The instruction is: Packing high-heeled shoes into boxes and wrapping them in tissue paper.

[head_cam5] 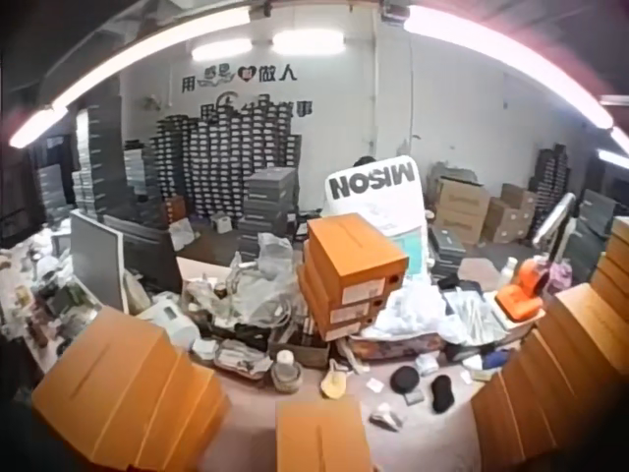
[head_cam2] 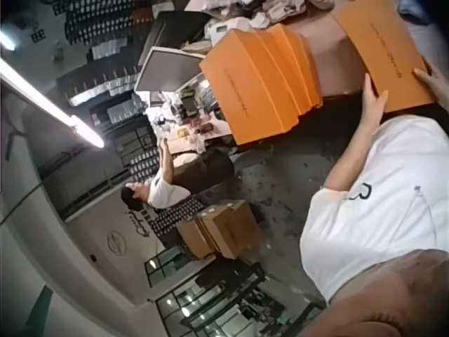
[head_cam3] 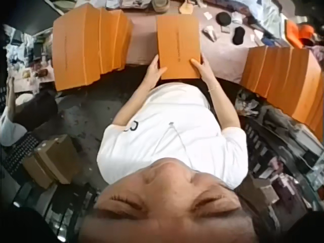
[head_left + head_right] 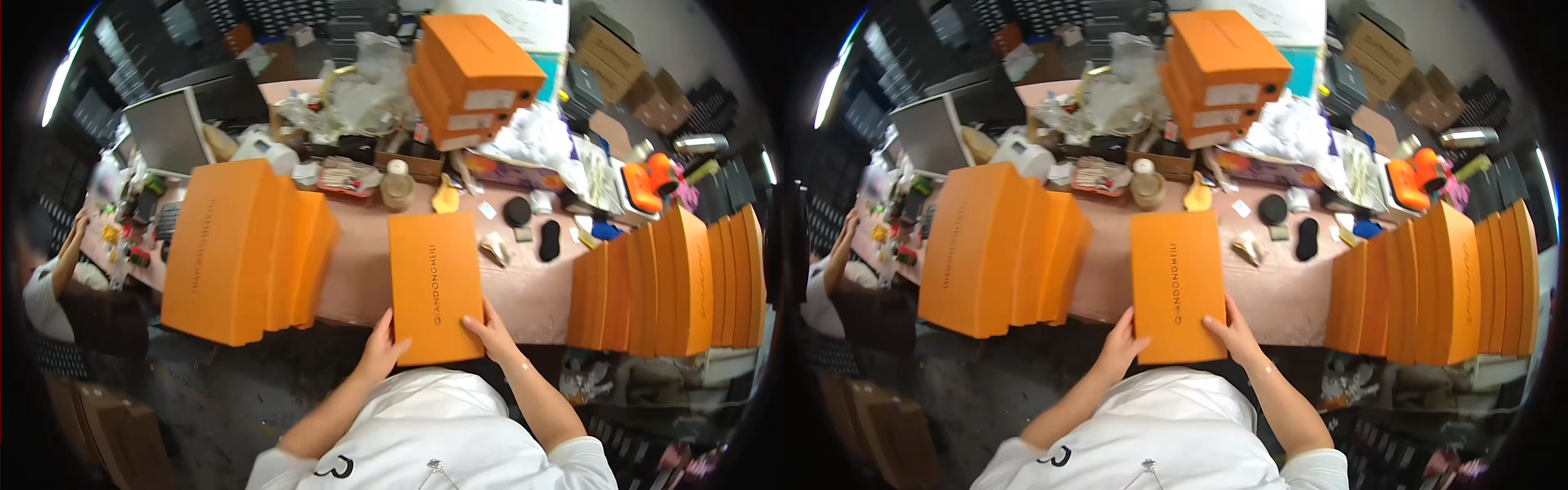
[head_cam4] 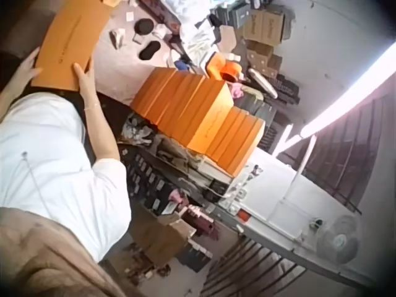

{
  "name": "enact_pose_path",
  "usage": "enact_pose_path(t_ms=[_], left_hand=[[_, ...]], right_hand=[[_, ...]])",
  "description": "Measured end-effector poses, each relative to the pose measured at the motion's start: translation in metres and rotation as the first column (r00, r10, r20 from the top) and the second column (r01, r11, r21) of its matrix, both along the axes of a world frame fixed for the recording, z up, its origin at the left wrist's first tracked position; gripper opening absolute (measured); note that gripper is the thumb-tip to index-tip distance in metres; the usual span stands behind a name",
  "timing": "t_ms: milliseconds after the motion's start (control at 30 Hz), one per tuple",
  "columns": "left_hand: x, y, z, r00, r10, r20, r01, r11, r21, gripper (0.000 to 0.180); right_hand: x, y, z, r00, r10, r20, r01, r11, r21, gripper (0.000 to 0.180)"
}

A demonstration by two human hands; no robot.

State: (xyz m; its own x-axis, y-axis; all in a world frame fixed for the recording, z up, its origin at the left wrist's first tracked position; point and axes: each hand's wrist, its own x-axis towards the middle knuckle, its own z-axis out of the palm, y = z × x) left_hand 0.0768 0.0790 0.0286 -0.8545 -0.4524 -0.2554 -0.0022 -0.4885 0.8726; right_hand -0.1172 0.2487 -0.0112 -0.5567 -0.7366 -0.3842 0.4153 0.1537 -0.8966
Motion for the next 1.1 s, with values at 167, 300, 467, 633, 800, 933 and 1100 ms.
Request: enact_pose_path(t_ms=[167, 300, 467, 633, 800, 933, 1100], left_hand=[[-0.08, -0.008, -0.091, 0.984, -0.072, 0.163, 0.048, 0.988, 0.149, 0.063], [-0.062, -0.052, -0.098, 0.931, -0.012, 0.365, 0.148, 0.926, -0.348, 0.057], [-0.024, -0.134, -0.056, 0.926, 0.271, 0.261, -0.192, 0.937, -0.292, 0.056], [-0.008, -0.125, -0.054, 0.909, 0.357, 0.213, 0.026, 0.463, -0.886, 0.035], [-0.049, -0.008, -0.004, 0.66, -0.664, 0.352, 0.738, 0.488, -0.466, 0.026], [-0.081, 0.062, -0.061, 0.74, -0.663, 0.118, 0.576, 0.534, -0.619, 0.04], [-0.099, -0.006, -0.085, 0.987, 0.121, 0.109, 0.014, 0.603, -0.798, 0.05]], right_hand=[[-0.03, 0.017, -0.041, 0.908, -0.375, 0.187, 0.34, 0.92, 0.193, 0.054], [0.002, -0.018, 0.057, 0.965, -0.243, 0.102, 0.245, 0.97, -0.005, 0.05], [0.053, -0.06, 0.042, 0.39, 0.397, -0.831, -0.224, 0.916, 0.332, 0.075], [-0.033, 0.006, 0.0, 0.781, 0.209, -0.589, 0.215, 0.794, 0.568, 0.062], [-0.014, -0.02, 0.022, 0.85, 0.217, -0.48, 0.098, 0.83, 0.549, 0.019], [0.045, -0.106, 0.04, 0.432, 0.413, -0.802, -0.408, 0.882, 0.236, 0.017], [0.019, -0.069, 0.062, 0.643, 0.091, -0.761, -0.108, 0.994, 0.028, 0.034]])
